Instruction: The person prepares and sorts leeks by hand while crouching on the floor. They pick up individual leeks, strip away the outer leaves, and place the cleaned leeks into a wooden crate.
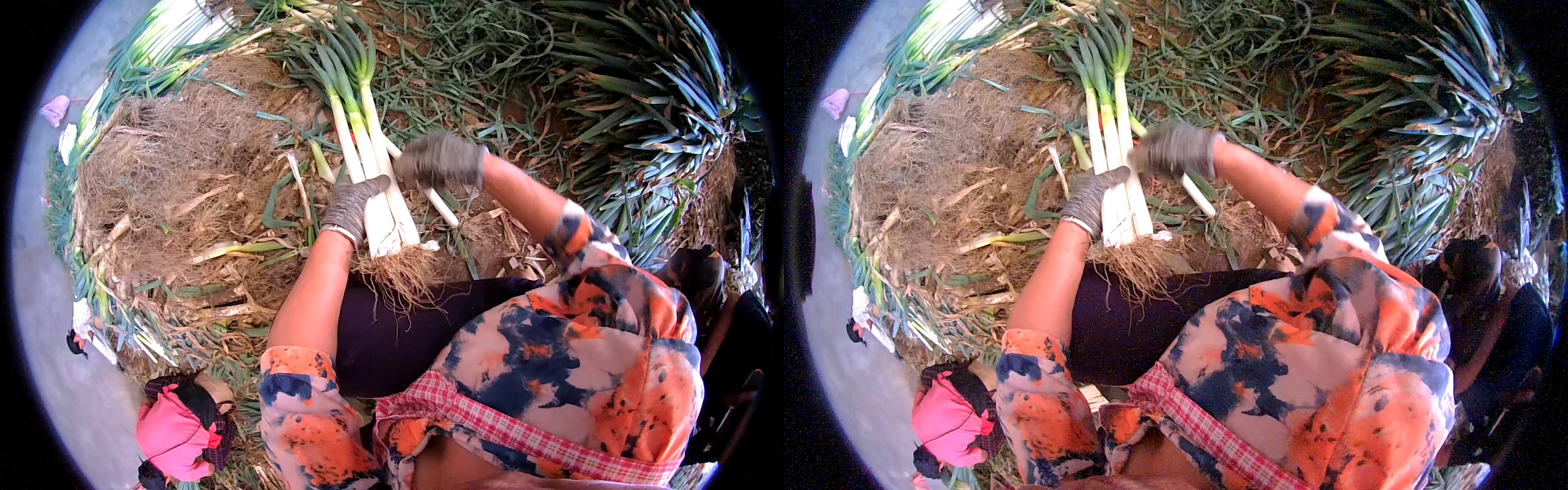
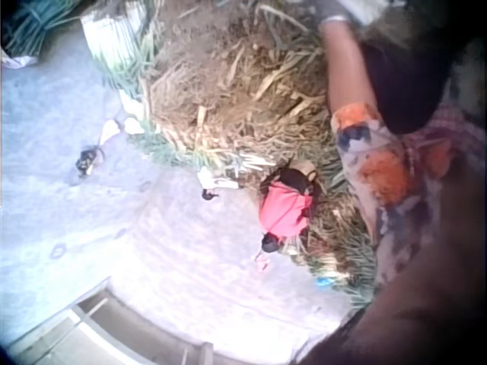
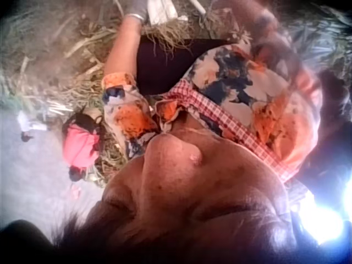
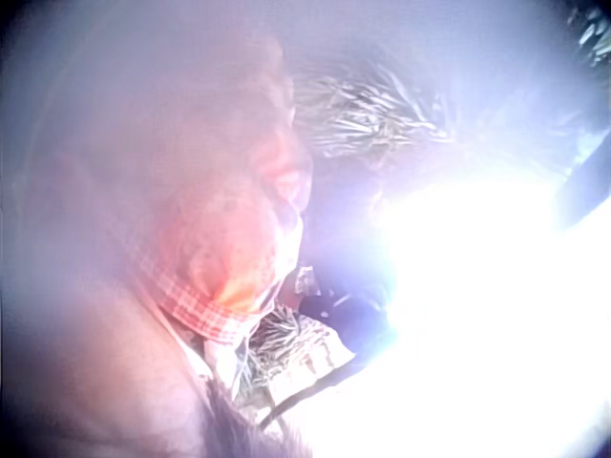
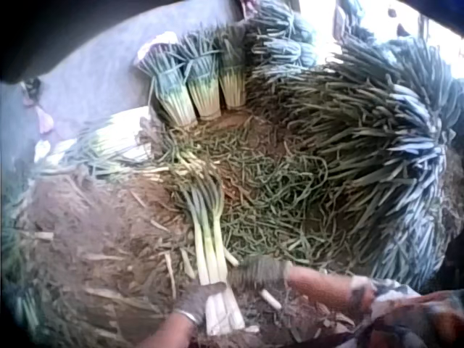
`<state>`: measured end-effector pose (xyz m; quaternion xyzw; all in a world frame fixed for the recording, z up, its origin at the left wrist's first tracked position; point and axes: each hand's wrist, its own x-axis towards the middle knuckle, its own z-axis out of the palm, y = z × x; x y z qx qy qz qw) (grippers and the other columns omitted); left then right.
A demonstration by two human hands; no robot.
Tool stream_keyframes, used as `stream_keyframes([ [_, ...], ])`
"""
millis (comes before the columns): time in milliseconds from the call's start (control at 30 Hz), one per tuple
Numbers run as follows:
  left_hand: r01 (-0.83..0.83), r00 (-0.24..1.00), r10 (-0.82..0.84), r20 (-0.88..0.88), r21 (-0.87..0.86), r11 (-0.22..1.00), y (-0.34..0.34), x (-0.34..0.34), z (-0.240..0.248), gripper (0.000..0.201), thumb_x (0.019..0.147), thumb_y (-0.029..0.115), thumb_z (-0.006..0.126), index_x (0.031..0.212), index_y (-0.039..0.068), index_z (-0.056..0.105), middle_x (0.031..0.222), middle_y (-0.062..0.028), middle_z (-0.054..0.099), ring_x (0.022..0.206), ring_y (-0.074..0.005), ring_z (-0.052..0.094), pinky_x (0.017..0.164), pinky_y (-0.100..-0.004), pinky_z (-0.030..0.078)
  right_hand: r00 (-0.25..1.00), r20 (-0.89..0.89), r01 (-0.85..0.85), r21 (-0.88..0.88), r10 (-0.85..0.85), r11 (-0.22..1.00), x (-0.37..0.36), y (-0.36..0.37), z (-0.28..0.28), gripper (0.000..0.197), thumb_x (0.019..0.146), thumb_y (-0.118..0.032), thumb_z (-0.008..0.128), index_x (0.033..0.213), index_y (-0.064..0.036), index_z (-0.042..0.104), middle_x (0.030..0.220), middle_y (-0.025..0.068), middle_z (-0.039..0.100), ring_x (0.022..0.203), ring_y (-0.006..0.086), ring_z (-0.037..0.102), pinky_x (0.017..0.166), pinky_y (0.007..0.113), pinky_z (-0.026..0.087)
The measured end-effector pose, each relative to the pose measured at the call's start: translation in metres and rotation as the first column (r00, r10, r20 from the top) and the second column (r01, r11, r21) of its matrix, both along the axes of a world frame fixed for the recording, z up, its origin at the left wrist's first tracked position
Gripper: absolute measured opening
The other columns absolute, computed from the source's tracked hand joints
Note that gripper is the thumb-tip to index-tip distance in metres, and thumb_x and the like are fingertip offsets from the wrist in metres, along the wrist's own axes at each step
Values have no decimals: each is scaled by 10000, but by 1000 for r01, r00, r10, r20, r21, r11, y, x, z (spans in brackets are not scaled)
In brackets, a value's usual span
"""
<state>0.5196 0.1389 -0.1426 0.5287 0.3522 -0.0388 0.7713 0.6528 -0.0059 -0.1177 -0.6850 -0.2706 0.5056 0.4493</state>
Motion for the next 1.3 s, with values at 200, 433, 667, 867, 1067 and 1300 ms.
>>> stream_keyframes([
  [200,-8,1000,9,-25,21,1000,-6,-1,-2,411,685,59,675,1055,-5,507,808,-109,603,642,-223,597,577,-330,513,964,167,219,-49,-209,974,81,86,-99,323,695,-261,668,863,9,610,665,69,597,503,133,512,459,279,418],
  [433,-18,997,22,-77,55,998,0,-11,-4,443,652,63,697,1043,-5,501,805,-119,591,647,-240,588,565,-343,516,746,613,26,-417,260,908,77,155,-92,506,635,-487,645,798,-9,628,740,129,609,676,253,580,640,369,460],
  [667,-43,998,42,-52,-32,999,3,-13,-5,425,660,72,695,1032,-6,503,800,-122,590,621,-226,587,535,-336,511,880,-363,281,-124,-307,952,104,146,-129,228,806,-202,553,626,-64,533,520,13,479,400,133,420,343,301,318],
  [867,1,998,1,-56,34,999,-1,-7,4,398,665,91,701,1008,-6,523,808,-116,594,626,-210,588,540,-321,508,935,307,222,-117,-177,968,104,131,-108,427,727,-443,620,680,-21,574,549,86,524,398,170,470,366,324,360],
  [1067,-10,997,10,-83,-7,1000,-1,-5,3,384,670,108,700,997,-12,540,773,-103,597,615,-204,584,539,-307,500,928,369,70,-307,51,949,92,143,-128,526,600,-495,716,723,5,610,684,113,578,531,205,542,450,359,429],
  [1300,-14,999,14,-46,-5,1000,7,-16,-3,369,691,131,681,997,-30,551,792,-113,615,624,-211,593,567,-317,504,843,-289,424,-163,-454,891,60,105,-110,279,727,-229,662,916,-44,571,816,96,598,615,215,584,493,352,506],
])
